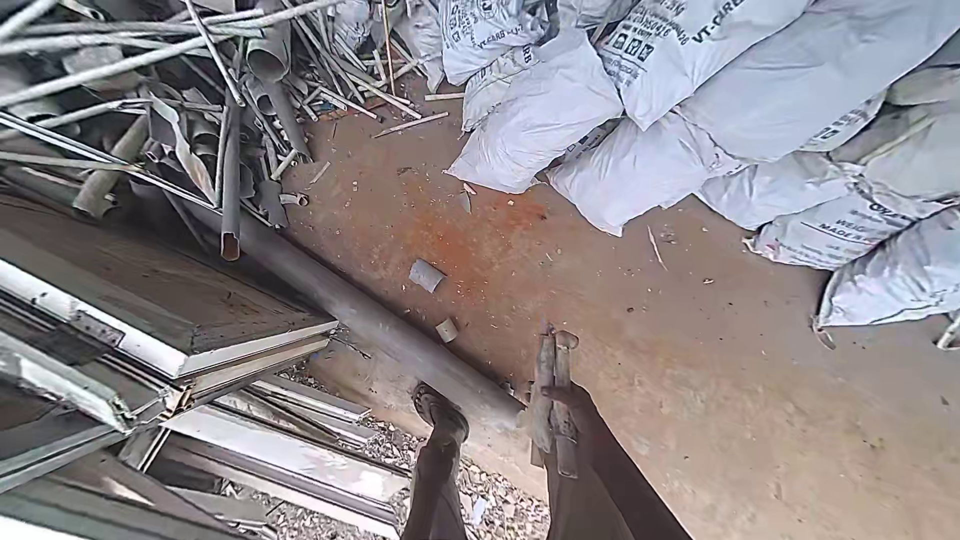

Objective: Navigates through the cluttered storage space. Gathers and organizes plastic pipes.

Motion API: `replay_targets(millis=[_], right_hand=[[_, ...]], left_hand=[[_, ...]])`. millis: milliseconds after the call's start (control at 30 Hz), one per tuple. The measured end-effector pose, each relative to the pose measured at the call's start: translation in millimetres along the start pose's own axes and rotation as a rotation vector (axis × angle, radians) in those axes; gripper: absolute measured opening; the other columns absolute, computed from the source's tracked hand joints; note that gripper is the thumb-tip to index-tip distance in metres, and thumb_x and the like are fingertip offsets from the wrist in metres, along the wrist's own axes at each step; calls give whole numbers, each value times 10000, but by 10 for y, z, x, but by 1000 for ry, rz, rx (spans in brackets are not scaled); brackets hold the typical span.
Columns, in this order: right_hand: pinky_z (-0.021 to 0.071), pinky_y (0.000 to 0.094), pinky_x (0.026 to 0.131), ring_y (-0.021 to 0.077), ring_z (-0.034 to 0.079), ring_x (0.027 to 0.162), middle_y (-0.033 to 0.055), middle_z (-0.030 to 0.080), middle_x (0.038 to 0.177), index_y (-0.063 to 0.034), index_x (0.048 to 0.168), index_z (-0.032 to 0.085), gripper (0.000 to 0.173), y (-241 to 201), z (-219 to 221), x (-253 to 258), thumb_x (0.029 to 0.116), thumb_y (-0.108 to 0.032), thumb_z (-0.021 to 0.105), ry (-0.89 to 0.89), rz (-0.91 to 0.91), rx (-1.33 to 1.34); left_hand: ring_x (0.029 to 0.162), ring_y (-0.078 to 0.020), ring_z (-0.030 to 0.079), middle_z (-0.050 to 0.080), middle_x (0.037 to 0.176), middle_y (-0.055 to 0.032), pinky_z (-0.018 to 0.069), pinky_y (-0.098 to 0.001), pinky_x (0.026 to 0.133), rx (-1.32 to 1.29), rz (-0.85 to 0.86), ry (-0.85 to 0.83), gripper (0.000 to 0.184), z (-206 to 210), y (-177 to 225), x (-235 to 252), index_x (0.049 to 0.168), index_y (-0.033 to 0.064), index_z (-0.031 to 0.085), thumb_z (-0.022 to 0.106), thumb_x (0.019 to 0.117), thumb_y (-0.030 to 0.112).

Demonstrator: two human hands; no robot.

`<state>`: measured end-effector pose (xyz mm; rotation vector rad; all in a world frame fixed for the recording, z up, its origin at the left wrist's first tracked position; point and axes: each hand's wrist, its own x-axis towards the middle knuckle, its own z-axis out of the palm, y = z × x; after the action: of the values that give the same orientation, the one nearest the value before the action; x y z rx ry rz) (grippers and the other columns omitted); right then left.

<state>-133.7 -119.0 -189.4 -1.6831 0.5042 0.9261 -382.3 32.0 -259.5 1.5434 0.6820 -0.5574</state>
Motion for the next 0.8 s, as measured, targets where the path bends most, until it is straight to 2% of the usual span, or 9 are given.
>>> replay_targets(millis=[33,100,300,400,467,533,600,700,800], right_hand=[[603,357,632,204,704,721,143,707,870,44,1136,593,375,-63,30,65,780,1,702,-4,-8,-39],[607,370,642,222,712,737,160,712,886,52,1153,586,427,-207,87,193,751,3,719,-27,-26,-112],[593,348,663,189,686,727,136,692,877,48,1117,610,295,-611,340,845,837,53,703,-148,53,-442],[574,349,699,183,666,762,137,677,912,45,1121,624,289,-760,620,1415,847,52,715,-234,100,-624],[571,342,706,179,662,776,141,670,942,50,1196,597,371,-758,703,1599,844,42,715,-251,158,-666],[588,311,689,157,684,771,121,686,958,37,1284,548,490,-753,764,1835,823,13,714,-270,185,-630],[605,303,669,150,710,758,91,720,921,8,1208,593,502,-626,650,2039,737,-66,749,-258,195,-593],[625,380,726,231,731,864,143,722,1017,-21,1262,603,593,-487,432,2422,710,-147,777,-266,300,-600],[636,393,697,265,740,841,169,728,1019,-38,1321,563,644,-411,296,2721,716,-109,773,-198,407,-503]], left_hand=[[1087,-410,678,668,1220,-306,539,-504,958,-81,-269,46,356,32,76,140,1303,-79,623,500,1088,177],[1254,-396,613,643,1329,-260,438,-539,1106,-145,-487,66,381,-14,203,362,1376,-14,606,527,1078,211],[1352,-394,540,590,1405,-263,393,-531,1153,-122,-517,114,386,-190,280,888,1360,-30,608,544,1066,212],[1329,-399,561,618,1371,-257,405,-544,1140,-149,-569,168,366,-357,289,1310,1335,-13,631,510,1082,222],[1320,-401,568,624,1358,-260,404,-550,1135,-177,-628,175,372,-336,202,1602,1336,-18,625,509,1086,232],[1299,-389,586,644,1331,-246,417,-554,1119,-162,-669,185,377,-383,57,2106,1335,4,630,512,1083,259],[1267,-376,612,659,1306,-233,445,-546,1094,-121,-697,183,388,-401,-80,2590,1349,14,620,520,1078,273],[1343,-368,554,600,1400,-236,413,-528,1137,-83,-734,186,410,-547,-211,3364,1413,-8,563,488,1084,226],[1337,-380,549,587,1412,-229,424,-559,1110,5,-755,233,405,-587,-490,4074,1391,0,578,563,1054,224]])
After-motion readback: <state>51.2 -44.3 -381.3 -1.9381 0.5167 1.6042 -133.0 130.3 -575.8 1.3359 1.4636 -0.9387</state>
